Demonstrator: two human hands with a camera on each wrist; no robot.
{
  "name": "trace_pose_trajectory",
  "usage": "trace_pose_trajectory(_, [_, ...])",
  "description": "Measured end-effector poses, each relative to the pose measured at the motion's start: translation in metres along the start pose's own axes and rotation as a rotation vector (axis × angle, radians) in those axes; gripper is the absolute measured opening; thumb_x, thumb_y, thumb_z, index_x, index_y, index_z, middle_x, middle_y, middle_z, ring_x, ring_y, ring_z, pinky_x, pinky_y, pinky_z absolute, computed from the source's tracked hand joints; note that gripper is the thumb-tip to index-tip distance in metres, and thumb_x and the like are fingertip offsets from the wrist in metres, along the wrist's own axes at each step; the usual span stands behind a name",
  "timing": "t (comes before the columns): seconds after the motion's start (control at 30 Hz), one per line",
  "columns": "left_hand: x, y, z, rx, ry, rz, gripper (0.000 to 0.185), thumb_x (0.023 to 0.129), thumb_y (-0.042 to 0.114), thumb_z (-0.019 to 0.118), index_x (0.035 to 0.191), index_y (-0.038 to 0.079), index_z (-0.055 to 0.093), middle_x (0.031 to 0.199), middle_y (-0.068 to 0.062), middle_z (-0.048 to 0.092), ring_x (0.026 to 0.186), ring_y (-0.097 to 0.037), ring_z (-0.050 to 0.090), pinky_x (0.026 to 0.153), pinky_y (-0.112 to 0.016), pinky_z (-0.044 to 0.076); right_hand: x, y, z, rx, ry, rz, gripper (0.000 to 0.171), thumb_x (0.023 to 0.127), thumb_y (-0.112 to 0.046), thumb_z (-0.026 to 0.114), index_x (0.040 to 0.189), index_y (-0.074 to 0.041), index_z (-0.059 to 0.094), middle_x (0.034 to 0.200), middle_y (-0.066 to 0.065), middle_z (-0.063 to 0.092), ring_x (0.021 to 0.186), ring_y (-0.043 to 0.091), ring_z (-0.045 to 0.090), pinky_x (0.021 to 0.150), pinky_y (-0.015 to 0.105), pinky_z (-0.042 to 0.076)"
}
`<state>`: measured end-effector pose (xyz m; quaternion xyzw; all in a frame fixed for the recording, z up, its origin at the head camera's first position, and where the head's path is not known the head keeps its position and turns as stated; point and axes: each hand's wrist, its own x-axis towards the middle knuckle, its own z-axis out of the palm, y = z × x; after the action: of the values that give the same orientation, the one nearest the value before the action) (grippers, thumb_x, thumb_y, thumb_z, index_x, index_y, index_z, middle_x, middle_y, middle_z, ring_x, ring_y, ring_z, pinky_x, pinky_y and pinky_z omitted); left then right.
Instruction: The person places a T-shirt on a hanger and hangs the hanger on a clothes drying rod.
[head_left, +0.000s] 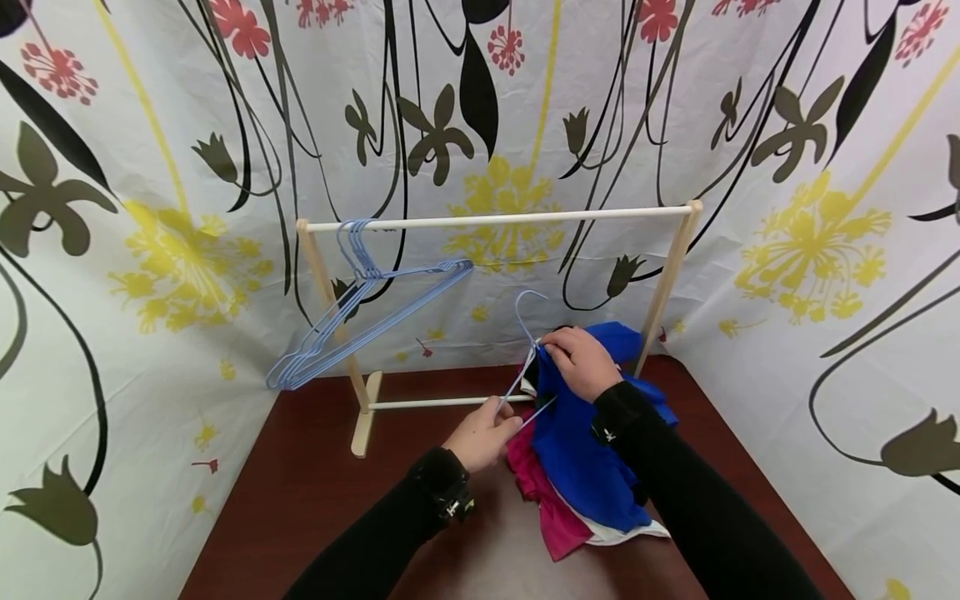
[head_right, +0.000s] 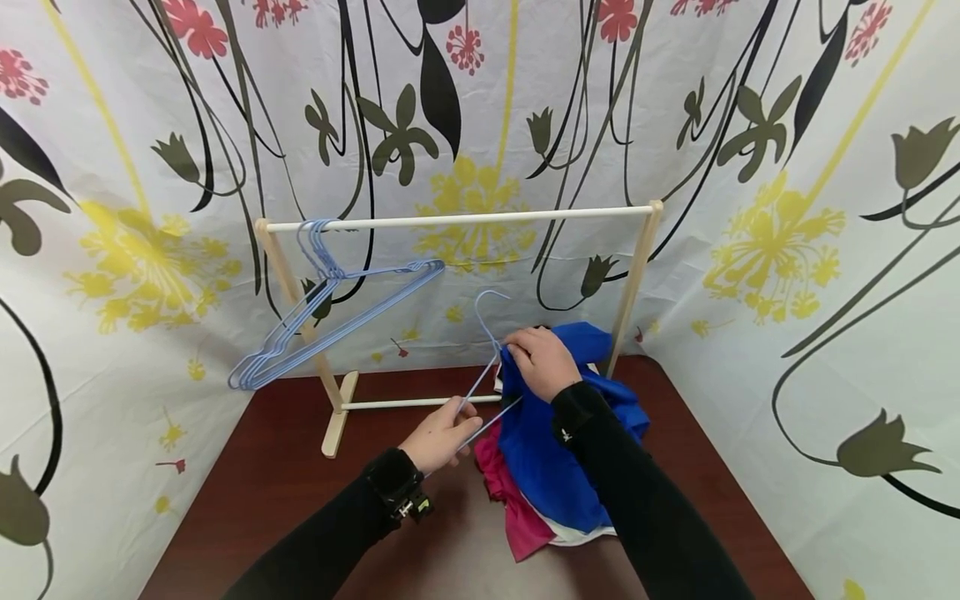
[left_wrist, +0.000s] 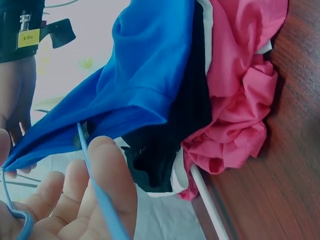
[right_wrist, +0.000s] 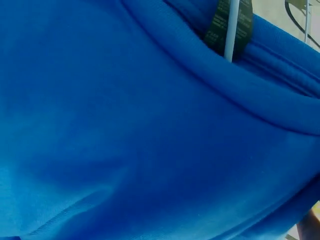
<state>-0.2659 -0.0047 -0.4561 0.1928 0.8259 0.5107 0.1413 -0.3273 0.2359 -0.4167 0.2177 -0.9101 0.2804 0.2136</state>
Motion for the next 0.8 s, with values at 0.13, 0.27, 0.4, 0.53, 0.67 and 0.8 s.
trace_pose_trajectory(0.13, [0.002,0.003,0.004,0.02,-0.004,0.016,0.033,0.105,0.035,0.055,0.123,0.007,0.053,0.08,-0.004,0.06,0.061,-0.019,0.058,0.057,-0.034,0.049,0.001,-0.001,0.005,-0.016,0.025,-0.092,0.018,0.106,-0.017,0.052,0.101,-0.008,0.067,0.093,0.006,0.064,0.093,0.028,0.058,0.088,0.048,0.042])
trace_pose_trajectory(0.27, [0.002,0.007,0.008,0.033,-0.01,0.034,0.03,0.104,0.034,0.056,0.121,0.009,0.054,0.081,-0.006,0.062,0.063,-0.019,0.059,0.058,-0.034,0.049,0.002,-0.005,0.008,-0.072,0.071,-0.126,0.025,0.103,-0.022,0.055,0.08,-0.016,0.049,0.071,0.0,0.044,0.072,0.022,0.048,0.08,0.049,0.037])
trace_pose_trajectory(0.4, [0.0,0.008,0.012,0.01,-0.031,0.033,0.028,0.104,0.031,0.058,0.122,0.01,0.053,0.081,-0.007,0.062,0.063,-0.02,0.059,0.056,-0.033,0.049,0.002,-0.01,0.01,-0.077,0.058,-0.092,0.017,0.105,-0.017,0.054,0.087,-0.016,0.053,0.068,-0.003,0.041,0.062,0.017,0.043,0.072,0.043,0.04])
trace_pose_trajectory(0.53, [-0.004,0.005,0.011,0.008,-0.059,0.045,0.027,0.103,0.028,0.06,0.122,0.011,0.051,0.078,-0.004,0.06,0.06,-0.017,0.056,0.056,-0.031,0.047,-0.001,-0.012,0.011,-0.039,-0.006,-0.053,0.011,0.107,-0.014,0.049,0.106,-0.011,0.059,0.068,-0.003,0.046,0.053,0.015,0.04,0.057,0.034,0.038])
trace_pose_trajectory(0.67, [-0.008,0.001,0.003,0.007,-0.098,0.061,0.03,0.103,0.031,0.06,0.126,0.013,0.052,0.085,-0.004,0.061,0.065,-0.019,0.057,0.061,-0.033,0.049,-0.001,-0.011,0.008,-0.028,-0.003,-0.037,0.012,0.107,-0.012,0.047,0.109,-0.008,0.058,0.074,0.002,0.056,0.056,0.014,0.045,0.059,0.034,0.04])
trace_pose_trajectory(0.8, [-0.008,-0.007,-0.008,-0.074,-0.142,0.065,0.037,0.108,0.037,0.049,0.134,0.011,0.052,0.106,-0.013,0.064,0.085,-0.025,0.065,0.073,-0.043,0.056,0.0,-0.006,-0.003,-0.001,0.024,-0.011,0.013,0.108,-0.01,0.044,0.111,-0.006,0.056,0.086,0.008,0.063,0.06,0.017,0.049,0.063,0.038,0.042])
